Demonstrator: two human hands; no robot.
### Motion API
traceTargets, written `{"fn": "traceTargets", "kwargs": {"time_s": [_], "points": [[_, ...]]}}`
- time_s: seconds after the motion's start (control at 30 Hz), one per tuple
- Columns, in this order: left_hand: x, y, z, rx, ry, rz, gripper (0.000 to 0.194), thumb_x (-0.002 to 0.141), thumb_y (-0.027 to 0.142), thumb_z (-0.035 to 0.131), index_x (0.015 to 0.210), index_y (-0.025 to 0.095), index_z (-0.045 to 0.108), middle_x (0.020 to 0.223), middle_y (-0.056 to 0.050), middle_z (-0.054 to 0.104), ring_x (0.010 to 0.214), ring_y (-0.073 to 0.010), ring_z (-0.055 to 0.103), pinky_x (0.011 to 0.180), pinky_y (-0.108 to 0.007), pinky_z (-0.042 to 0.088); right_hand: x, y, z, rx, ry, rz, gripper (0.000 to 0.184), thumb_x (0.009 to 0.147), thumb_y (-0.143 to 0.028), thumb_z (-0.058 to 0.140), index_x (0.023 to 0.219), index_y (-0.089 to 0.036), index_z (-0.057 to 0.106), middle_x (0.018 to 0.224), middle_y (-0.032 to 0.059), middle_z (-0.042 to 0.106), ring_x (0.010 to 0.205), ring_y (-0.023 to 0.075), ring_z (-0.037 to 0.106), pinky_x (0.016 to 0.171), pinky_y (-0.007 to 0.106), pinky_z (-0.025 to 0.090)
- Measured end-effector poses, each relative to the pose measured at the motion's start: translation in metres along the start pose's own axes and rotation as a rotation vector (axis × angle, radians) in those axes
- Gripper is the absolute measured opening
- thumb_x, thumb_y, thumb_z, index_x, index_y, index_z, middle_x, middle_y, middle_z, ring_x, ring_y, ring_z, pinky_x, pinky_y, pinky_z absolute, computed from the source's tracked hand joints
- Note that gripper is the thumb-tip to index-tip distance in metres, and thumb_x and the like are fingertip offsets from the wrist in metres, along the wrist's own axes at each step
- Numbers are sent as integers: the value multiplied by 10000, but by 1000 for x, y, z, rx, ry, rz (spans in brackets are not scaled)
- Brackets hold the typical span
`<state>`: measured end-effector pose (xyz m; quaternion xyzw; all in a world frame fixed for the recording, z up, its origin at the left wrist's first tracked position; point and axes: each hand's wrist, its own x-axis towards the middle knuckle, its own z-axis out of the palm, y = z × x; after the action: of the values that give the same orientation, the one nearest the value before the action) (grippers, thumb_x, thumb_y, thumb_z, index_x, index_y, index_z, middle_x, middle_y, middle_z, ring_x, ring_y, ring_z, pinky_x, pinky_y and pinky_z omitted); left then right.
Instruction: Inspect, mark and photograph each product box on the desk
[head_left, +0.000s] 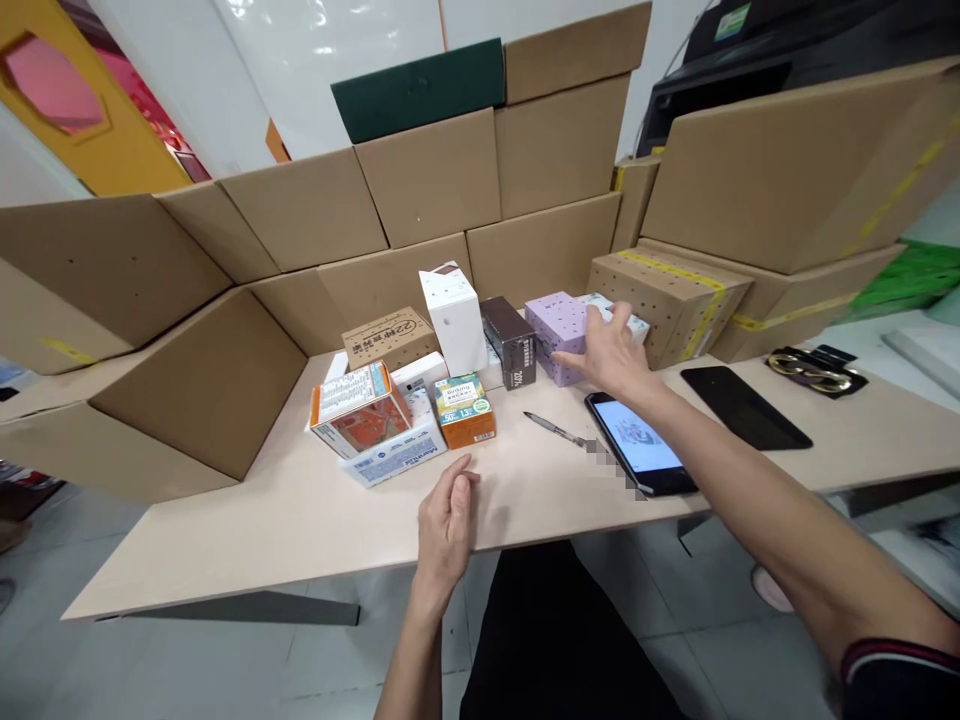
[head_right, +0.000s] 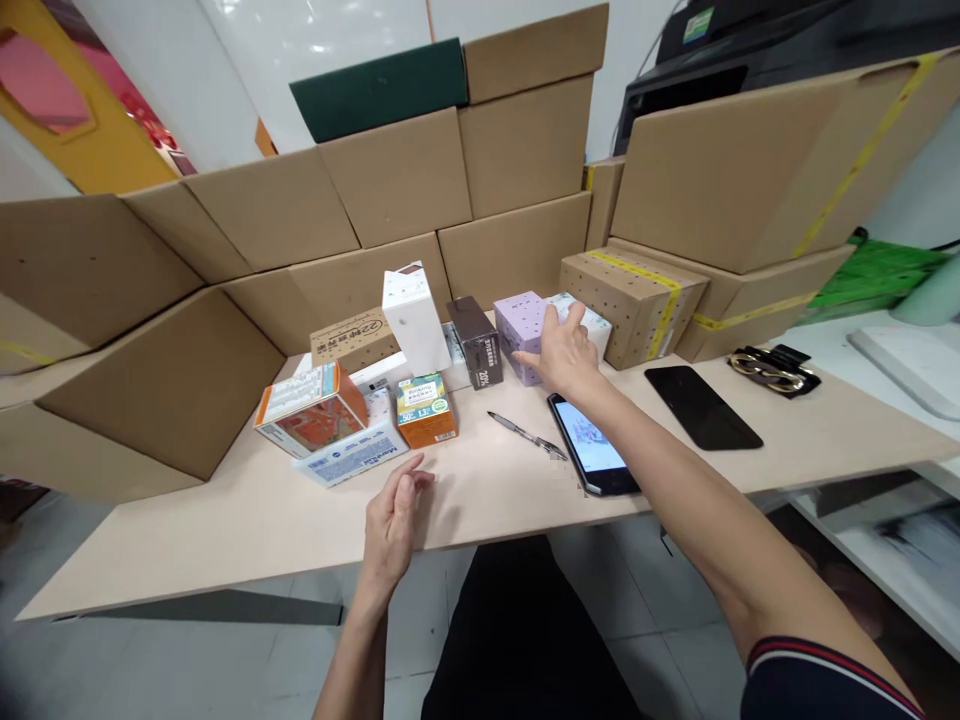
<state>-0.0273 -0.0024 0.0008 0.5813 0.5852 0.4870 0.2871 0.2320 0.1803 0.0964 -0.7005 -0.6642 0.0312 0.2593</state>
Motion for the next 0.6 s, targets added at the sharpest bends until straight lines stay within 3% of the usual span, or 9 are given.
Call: {"fn": "traceTargets", "kwargs": {"time_s": [0.1, 0.2, 0.3, 0.47, 0.6], "points": [[-1, 3, 1, 28, -13, 5, 511, 1024, 551, 404, 1294, 201, 659, 1062, -87, 753, 1030, -221, 692, 953, -356, 497, -3, -23, -8, 39, 37, -132, 799, 870, -602, 628, 1482, -151, 384, 1347, 243, 446, 1163, 406, 599, 946, 517, 488], [-1, 5, 0, 38, -22, 2, 518, 1027, 549, 391, 1298, 197, 657, 1059, -89, 755, 1027, -224, 693, 950, -354, 498, -2, -50, -4, 63, -58, -180, 757, 911, -653, 524, 1466, -152, 406, 1260, 236, 519, 1101, 390, 622, 914, 500, 482], [-1, 6, 0, 30, -26, 2, 527, 1030, 545, 379, 1290, 184, 662, 1047, -91, 756, 1014, -221, 694, 945, -352, 500, 3, -68, 9, 35, -139, -173, 732, 902, -626, 551, 1426, -126, 445, 1261, 269, 539, 1070, 391, 625, 891, 496, 473], [0, 7, -1, 30, -26, 8, 540, 1028, 549, 381, 1250, 162, 684, 1036, -99, 760, 1011, -227, 694, 943, -360, 504, 17, -70, 29, 66, -155, -148, 594, 927, -500, 526, 1357, -90, 508, 1169, 242, 627, 1041, 343, 632, 897, 466, 478], [0, 8, -1, 21, -12, 10, 540, 1026, 553, 383, 1227, 164, 698, 1012, -96, 764, 1006, -235, 697, 933, -367, 511, 17, -63, 18, 88, -97, -122, 576, 936, -497, 471, 1333, -87, 548, 1145, 240, 647, 1032, 346, 643, 899, 482, 490]]}}
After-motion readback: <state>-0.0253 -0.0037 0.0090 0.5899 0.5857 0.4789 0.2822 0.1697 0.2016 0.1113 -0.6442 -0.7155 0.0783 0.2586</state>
